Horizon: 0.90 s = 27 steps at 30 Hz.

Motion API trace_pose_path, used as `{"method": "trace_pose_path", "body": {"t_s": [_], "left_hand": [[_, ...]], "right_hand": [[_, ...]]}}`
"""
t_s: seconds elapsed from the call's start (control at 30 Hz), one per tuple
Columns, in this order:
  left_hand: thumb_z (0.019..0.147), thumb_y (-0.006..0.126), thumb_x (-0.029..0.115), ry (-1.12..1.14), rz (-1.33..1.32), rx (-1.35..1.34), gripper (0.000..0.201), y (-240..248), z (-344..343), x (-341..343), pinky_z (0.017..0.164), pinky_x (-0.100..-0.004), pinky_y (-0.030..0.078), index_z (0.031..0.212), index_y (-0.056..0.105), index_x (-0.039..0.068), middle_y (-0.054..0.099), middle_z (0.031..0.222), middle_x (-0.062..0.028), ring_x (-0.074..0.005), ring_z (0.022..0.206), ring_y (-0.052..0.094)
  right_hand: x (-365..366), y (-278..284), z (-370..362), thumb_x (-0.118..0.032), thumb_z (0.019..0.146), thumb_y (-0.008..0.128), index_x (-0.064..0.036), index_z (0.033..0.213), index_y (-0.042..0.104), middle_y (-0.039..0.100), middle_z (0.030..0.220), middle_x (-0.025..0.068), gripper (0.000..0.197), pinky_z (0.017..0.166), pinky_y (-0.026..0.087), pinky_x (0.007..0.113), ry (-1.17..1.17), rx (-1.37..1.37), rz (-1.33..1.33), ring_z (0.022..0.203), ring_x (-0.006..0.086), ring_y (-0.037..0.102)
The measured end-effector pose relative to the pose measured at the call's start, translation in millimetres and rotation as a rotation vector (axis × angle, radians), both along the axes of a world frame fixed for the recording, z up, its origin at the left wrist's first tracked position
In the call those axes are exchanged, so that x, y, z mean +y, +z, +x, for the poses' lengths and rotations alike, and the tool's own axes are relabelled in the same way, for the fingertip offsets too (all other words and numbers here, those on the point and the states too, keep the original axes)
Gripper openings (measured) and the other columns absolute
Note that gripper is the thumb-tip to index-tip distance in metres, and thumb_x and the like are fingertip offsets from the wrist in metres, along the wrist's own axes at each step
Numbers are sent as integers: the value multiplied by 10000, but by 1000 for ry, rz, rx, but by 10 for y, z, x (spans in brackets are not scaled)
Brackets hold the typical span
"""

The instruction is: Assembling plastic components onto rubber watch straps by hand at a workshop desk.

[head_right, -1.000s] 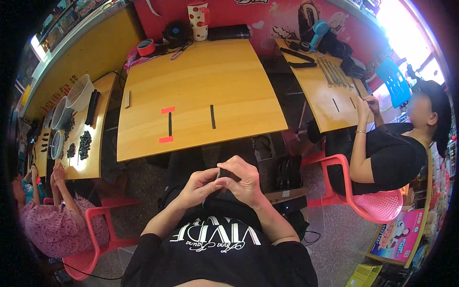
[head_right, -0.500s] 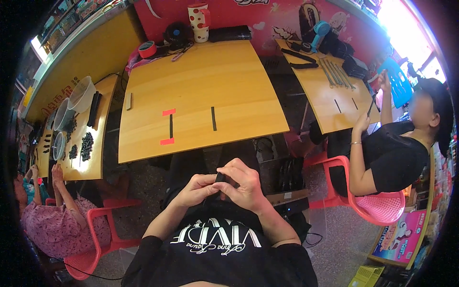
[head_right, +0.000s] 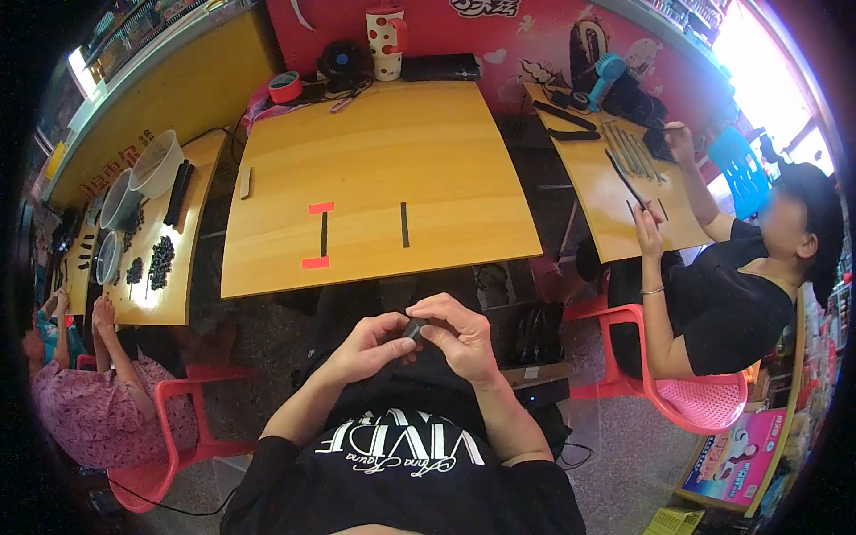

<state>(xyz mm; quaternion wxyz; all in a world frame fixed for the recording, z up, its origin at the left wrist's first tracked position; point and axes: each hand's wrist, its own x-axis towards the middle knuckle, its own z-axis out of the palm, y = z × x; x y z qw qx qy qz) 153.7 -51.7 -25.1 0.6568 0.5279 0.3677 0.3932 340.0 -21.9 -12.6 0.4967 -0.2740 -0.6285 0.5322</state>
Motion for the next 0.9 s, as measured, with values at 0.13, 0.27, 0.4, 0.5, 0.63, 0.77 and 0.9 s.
{"method": "trace_pose_path", "body": {"t_s": [0.13, 0.27, 0.4, 0.5, 0.63, 0.77, 0.9], "left_hand": [[934, 615, 99, -12, -180, -279, 168, 11, -5, 46, 652, -266, 542, 1059, 564, 0, 670, 931, -83, -121, 753, 641], [906, 655, 94, 284, -50, -189, 215, -34, 35, 74, 630, -232, 508, 1084, 594, -11, 660, 894, -37, -68, 711, 594], [861, 705, 72, 410, 15, -128, 294, 22, 66, 69, 653, -214, 483, 1133, 624, -7, 642, 882, 1, -40, 733, 563], [840, 710, 13, 475, 123, -129, 284, 7, 120, 106, 708, -201, 480, 1117, 648, -1, 644, 899, 9, -54, 795, 582], [818, 724, -1, 499, 234, -57, 290, 12, 135, 115, 748, -213, 478, 1099, 651, -7, 651, 905, -3, -78, 830, 597], [800, 729, -7, 499, 392, 199, 296, 36, 136, 98, 747, -232, 481, 1086, 654, 0, 658, 916, -28, -95, 828, 601], [761, 752, 29, 536, 479, 302, 310, 88, 164, 78, 711, -264, 494, 1056, 662, -6, 656, 866, -83, -144, 779, 628]], "right_hand": [[-42, 74, -71, 77, 862, 597, 7, 1072, 655, 643, 1033, 82, 228, 654, 467, 205, -103, 51, -141, 780, 95, 595], [52, -132, 55, -95, 949, 554, -10, 1000, 642, 646, 892, 85, 133, 528, 389, 216, -132, 371, -490, 639, 100, 523], [209, -441, 165, -27, 909, 540, -36, 976, 630, 492, 651, 32, 113, 473, 334, 233, -175, 633, -805, 507, 106, 406], [270, -1040, 271, 9, 841, 517, -36, 988, 613, 477, 643, 34, 181, 444, 300, 243, 2, 626, -931, 485, 116, 379], [200, -1294, 152, 5, 906, 499, -55, 1012, 624, 469, 626, 32, 174, 441, 327, 233, -2, 540, -876, 475, 99, 390], [247, -1269, 183, 0, 913, 515, -63, 1027, 628, 475, 623, 34, 172, 442, 325, 226, 23, 447, -789, 474, 93, 389], [233, -1335, 227, -6, 919, 523, -61, 1026, 633, 491, 630, 44, 164, 454, 340, 233, 56, 590, -828, 490, 100, 408]]}}
